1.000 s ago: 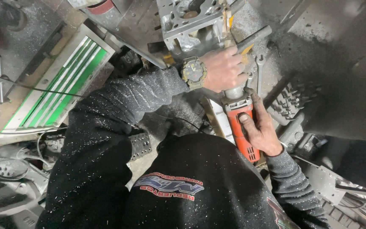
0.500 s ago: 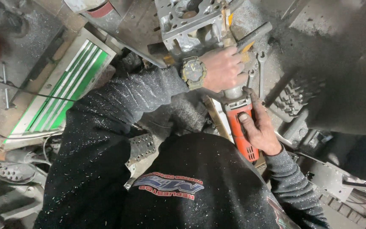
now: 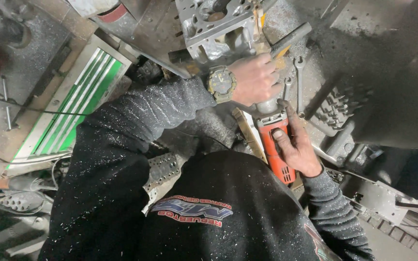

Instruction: Grinding and polishing an engine cylinder head using a die grinder.

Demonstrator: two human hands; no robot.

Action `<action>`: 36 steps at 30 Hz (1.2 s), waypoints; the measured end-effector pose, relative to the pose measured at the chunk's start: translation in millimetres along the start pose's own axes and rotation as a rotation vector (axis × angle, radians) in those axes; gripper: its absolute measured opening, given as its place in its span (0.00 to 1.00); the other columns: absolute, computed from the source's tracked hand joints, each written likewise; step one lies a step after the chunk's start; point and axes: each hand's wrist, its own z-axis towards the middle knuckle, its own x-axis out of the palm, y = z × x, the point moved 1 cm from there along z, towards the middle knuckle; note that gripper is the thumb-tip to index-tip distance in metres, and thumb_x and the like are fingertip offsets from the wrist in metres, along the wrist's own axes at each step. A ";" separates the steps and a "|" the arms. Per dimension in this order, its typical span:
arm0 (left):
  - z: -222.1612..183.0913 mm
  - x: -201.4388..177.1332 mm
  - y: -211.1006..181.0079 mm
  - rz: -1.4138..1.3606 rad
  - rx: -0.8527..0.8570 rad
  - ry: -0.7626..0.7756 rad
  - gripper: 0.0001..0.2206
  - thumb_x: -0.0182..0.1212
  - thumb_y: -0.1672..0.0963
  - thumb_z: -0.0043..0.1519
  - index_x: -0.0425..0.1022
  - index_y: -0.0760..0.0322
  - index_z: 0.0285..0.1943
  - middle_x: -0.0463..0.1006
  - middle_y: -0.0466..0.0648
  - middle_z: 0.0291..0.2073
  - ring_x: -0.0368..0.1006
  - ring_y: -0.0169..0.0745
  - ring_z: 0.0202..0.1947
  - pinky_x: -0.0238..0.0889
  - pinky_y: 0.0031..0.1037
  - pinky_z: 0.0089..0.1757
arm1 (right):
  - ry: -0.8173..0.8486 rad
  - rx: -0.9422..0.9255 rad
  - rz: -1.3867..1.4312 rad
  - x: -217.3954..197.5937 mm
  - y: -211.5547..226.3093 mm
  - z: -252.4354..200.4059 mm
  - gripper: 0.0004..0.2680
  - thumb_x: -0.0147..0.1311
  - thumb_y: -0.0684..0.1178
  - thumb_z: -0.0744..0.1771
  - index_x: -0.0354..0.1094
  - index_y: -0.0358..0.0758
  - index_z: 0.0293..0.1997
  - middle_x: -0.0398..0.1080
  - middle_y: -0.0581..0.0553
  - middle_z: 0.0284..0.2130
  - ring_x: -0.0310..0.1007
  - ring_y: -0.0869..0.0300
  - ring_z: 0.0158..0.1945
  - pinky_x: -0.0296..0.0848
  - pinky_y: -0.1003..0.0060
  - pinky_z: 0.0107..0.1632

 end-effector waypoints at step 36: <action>-17.6 8.9 -8.8 -0.056 0.099 -0.205 0.11 0.68 0.61 0.43 0.72 0.59 0.32 0.76 0.51 0.21 0.70 0.50 0.25 0.63 0.43 0.41 | -0.117 0.007 0.109 49.3 4.5 -11.7 0.27 0.51 0.50 0.71 0.46 0.31 0.81 0.64 0.25 0.68 0.62 0.35 0.71 0.58 0.32 0.70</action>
